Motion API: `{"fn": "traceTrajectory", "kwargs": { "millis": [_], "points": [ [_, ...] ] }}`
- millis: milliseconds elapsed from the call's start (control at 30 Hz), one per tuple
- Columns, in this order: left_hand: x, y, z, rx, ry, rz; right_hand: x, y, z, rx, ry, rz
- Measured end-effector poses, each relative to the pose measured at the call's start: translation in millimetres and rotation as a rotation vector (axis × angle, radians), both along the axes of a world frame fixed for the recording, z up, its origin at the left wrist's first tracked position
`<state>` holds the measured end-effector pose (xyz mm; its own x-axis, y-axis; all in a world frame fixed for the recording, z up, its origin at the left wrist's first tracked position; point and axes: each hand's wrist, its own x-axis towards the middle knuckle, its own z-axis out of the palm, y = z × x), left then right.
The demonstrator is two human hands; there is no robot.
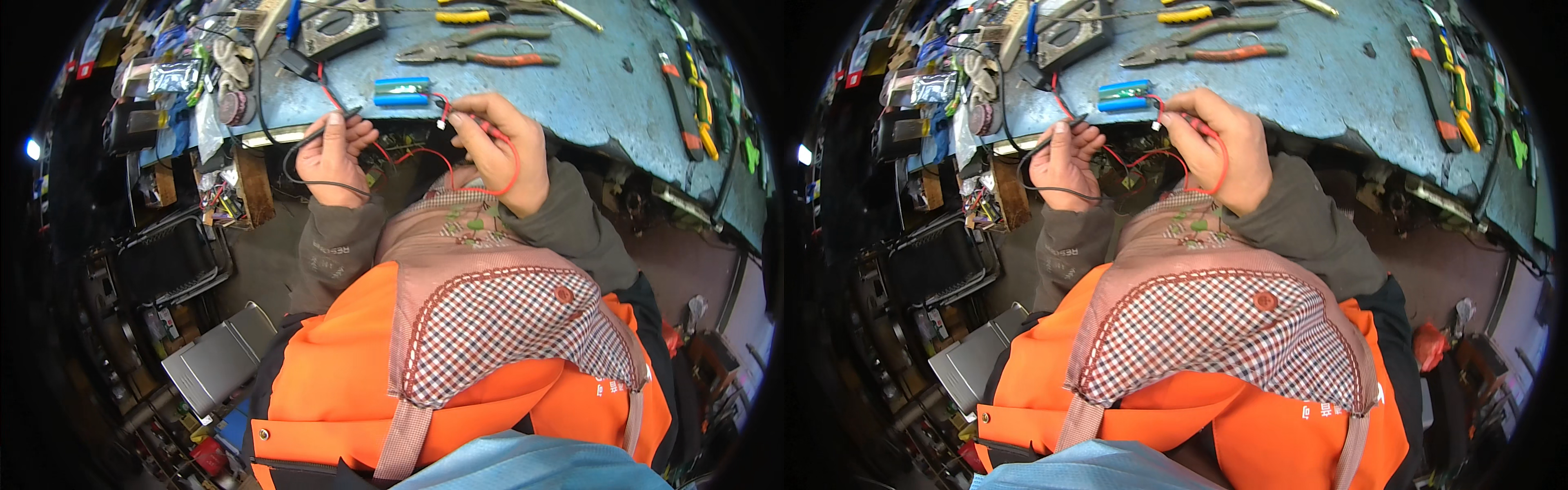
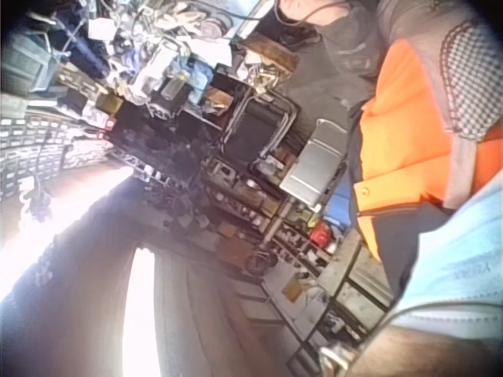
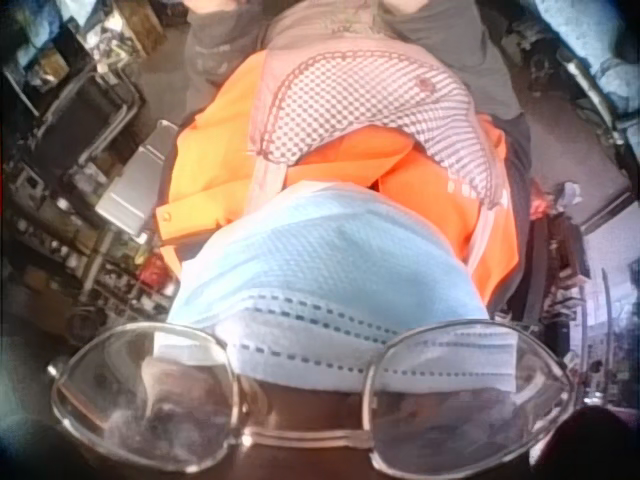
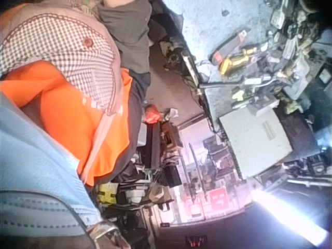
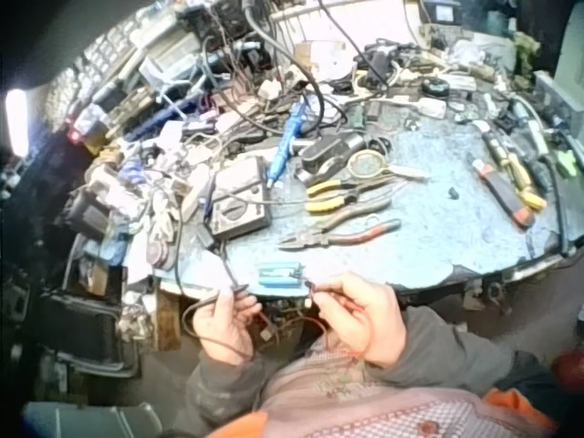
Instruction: The person uses a hot air gun to heat a small blue cylindrical component, then uses pliers to adjust wires and a multimeter to test connections. The person repeatedly handles the component and wires on a cluttered workbench.
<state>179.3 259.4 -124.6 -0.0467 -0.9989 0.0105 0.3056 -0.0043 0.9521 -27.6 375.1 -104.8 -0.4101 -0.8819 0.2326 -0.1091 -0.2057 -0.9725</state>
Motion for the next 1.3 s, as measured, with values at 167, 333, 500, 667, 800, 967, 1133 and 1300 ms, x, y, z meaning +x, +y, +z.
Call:
{"fn": "traceTrajectory", "kwargs": {
  "millis": [167, 333, 500, 667, 800, 967, 1133, 1300],
  "points": [
    [-0.9, 2.2, 2.8, -0.007, -0.015, -0.01, 0.2, -0.6, -0.5, 0.027, 0.026, 0.021],
    [0.7, 1.1, 2.6, 0.007, -0.007, -0.03, 1.2, 0.4, -4.2, 0.058, -0.065, 0.046],
    [0.3, 1.3, 2.3, 0.005, -0.014, -0.039, 0.4, 0.3, -2.8, 0.059, -0.026, 0.035],
    [-0.1, 2.9, 3.0, -0.007, -0.03, -0.048, 1.8, 0.1, -2.3, 0.039, 0.0, 0.018],
    [0.3, 3.5, 4.1, -0.007, -0.026, -0.048, 1.8, 0.5, -1.3, 0.051, 0.004, 0.018],
    [0.4, 3.4, 3.6, -0.016, -0.028, -0.057, 2.2, 0.4, -1.1, 0.036, 0.006, 0.013],
    [1.5, 3.7, 2.1, -0.016, -0.028, -0.056, 1.5, 1.9, -3.5, 0.058, -0.043, 0.033],
    [-1.4, 6.6, 5.0, -0.08, -0.097, -0.016, 1.3, 1.5, -1.1, 0.031, -0.058, 0.012]
  ]
}}
